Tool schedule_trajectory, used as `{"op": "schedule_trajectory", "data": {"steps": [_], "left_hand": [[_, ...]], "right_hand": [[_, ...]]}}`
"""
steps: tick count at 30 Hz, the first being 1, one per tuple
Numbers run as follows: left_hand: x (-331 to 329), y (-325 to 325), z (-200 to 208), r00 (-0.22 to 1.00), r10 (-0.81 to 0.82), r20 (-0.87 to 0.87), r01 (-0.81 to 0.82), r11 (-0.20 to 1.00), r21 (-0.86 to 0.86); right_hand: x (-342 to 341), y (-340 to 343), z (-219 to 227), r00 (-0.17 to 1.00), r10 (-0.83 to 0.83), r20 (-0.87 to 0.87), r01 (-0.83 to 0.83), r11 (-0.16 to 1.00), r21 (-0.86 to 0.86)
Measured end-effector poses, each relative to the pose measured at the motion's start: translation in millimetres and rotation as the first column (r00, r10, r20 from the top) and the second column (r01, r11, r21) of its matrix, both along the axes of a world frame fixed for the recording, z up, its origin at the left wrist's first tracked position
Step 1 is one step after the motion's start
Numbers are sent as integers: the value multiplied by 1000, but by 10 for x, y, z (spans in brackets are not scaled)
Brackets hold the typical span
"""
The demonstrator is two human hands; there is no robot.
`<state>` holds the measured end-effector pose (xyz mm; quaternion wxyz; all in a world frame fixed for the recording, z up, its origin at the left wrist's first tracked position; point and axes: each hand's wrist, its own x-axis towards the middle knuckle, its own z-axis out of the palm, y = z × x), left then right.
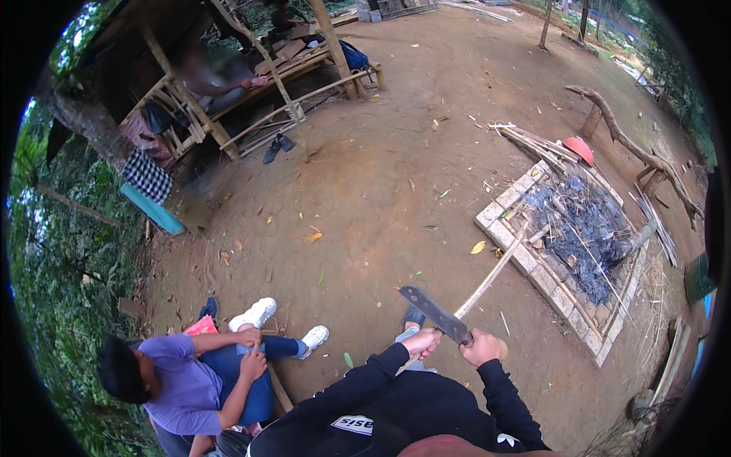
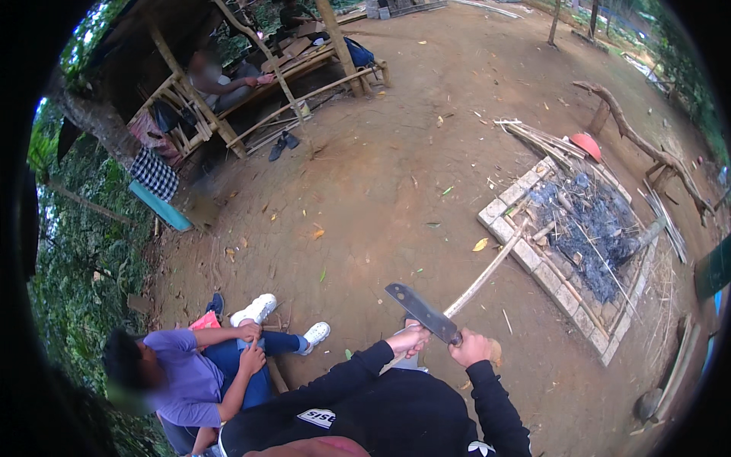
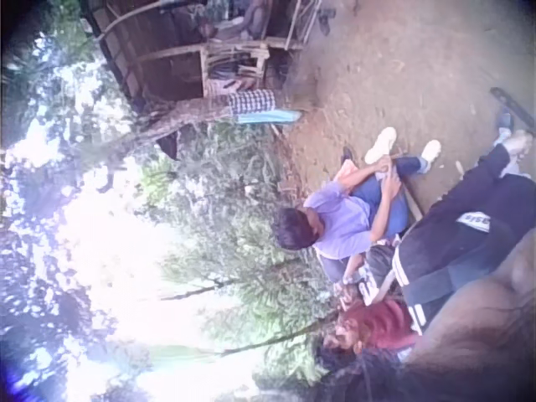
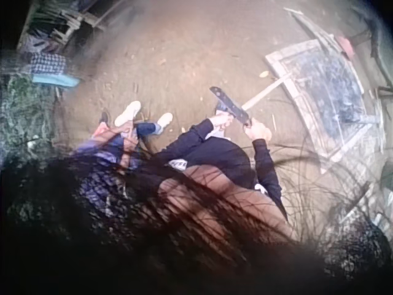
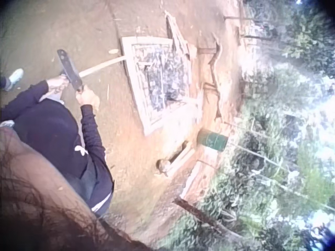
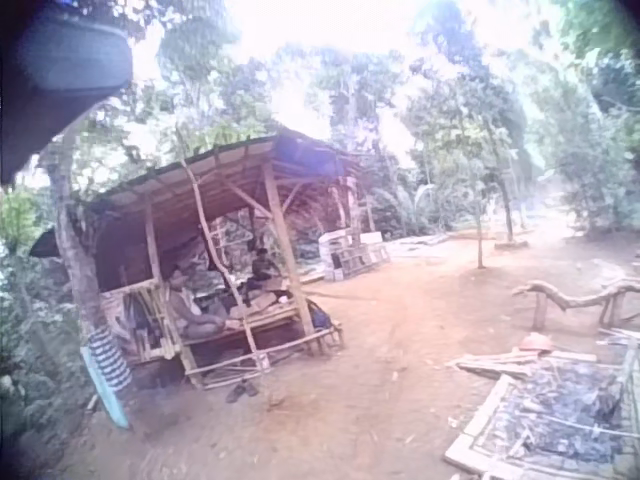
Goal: The person uses a cleaver to shave and smooth the surface of a long bamboo strip, repeatedly scraping the blade along the wood while holding it by hand and sitting on the ground.
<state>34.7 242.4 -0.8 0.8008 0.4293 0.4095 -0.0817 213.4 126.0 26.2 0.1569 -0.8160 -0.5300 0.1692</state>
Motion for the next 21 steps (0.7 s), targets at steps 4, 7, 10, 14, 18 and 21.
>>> {"op": "schedule_trajectory", "data": {"steps": [4, 7, 10, 14, 18, 21], "left_hand": [[309, 1038, -13, 999, 34, -36, -33, 998, 46], [579, 1704, 185, 998, 38, -52, -38, 999, -5], [801, 2294, 181, 994, 79, -72, -81, 996, -27], [1333, 2937, 35, 992, 66, -107, -62, 997, 36], [1843, 3650, -76, 983, 21, -183, -17, 1000, 25], [2348, 4252, -136, 979, 41, -201, -28, 997, 68]], "right_hand": [[289, 1118, 133, 1000, 9, 2, -9, 998, -55], [546, 1786, 201, 1000, 2, -18, -5, 990, -137], [766, 2380, 139, 998, 15, -66, -25, 989, -148], [1238, 3039, -5, 996, -28, -81, 12, 980, -198], [1837, 3742, -343, 992, 51, -120, -73, 980, -184], [2381, 4473, -226, 985, 119, -128, -142, 971, -190]]}}
